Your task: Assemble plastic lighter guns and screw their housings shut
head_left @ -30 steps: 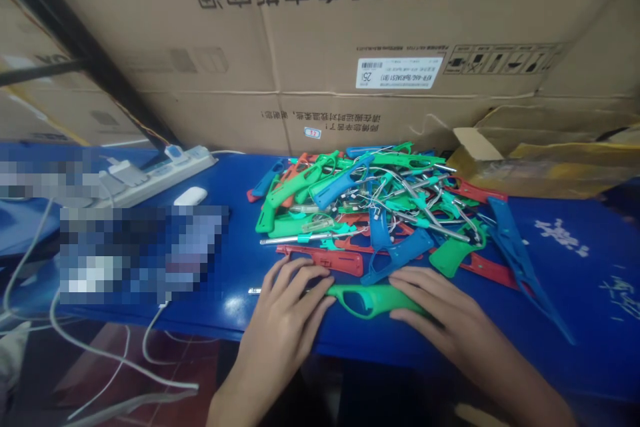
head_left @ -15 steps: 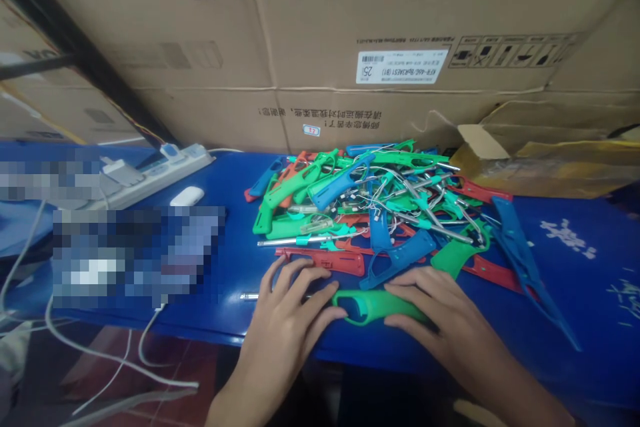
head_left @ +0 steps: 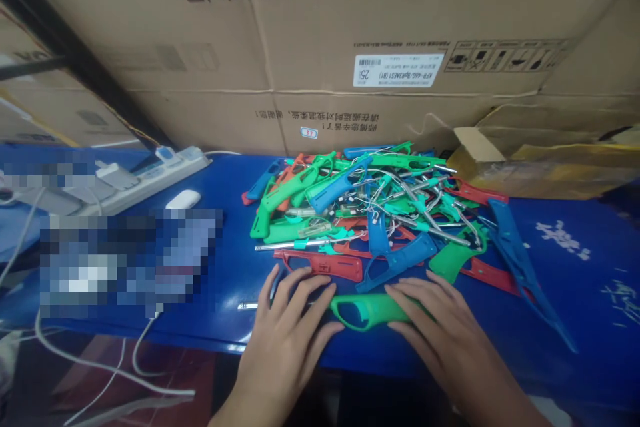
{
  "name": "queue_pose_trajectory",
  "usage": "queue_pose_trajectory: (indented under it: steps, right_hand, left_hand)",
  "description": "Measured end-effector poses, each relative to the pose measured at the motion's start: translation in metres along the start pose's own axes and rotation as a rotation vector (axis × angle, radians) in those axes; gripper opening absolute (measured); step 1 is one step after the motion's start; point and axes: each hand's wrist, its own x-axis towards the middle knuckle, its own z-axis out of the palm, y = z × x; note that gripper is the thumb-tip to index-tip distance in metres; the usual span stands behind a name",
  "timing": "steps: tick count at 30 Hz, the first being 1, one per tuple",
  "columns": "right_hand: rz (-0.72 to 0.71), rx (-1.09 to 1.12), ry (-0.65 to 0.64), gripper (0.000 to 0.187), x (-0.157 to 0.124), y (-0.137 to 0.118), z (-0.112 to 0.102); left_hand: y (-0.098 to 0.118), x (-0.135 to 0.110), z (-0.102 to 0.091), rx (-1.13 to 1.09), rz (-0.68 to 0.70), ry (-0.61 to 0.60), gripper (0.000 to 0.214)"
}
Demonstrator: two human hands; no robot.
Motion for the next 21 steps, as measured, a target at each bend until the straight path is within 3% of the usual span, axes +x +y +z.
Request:
queue_pose_trajectory:
  steps: [7,21]
  right_hand:
    - [0.155,0.173,-0.032,0.030,-0.0059,0.0051,0.0024]
    - [0.288,0.357,-0.062,0.031,-0.0043,0.0054,-0.0033]
  left_hand:
    - [-0.0022,0.0006,0.0029,-0.095,-0.065,0.047,0.022]
    - [-0.0006,0.0040,0.0012,-0.113,-0.063,0.057,0.018]
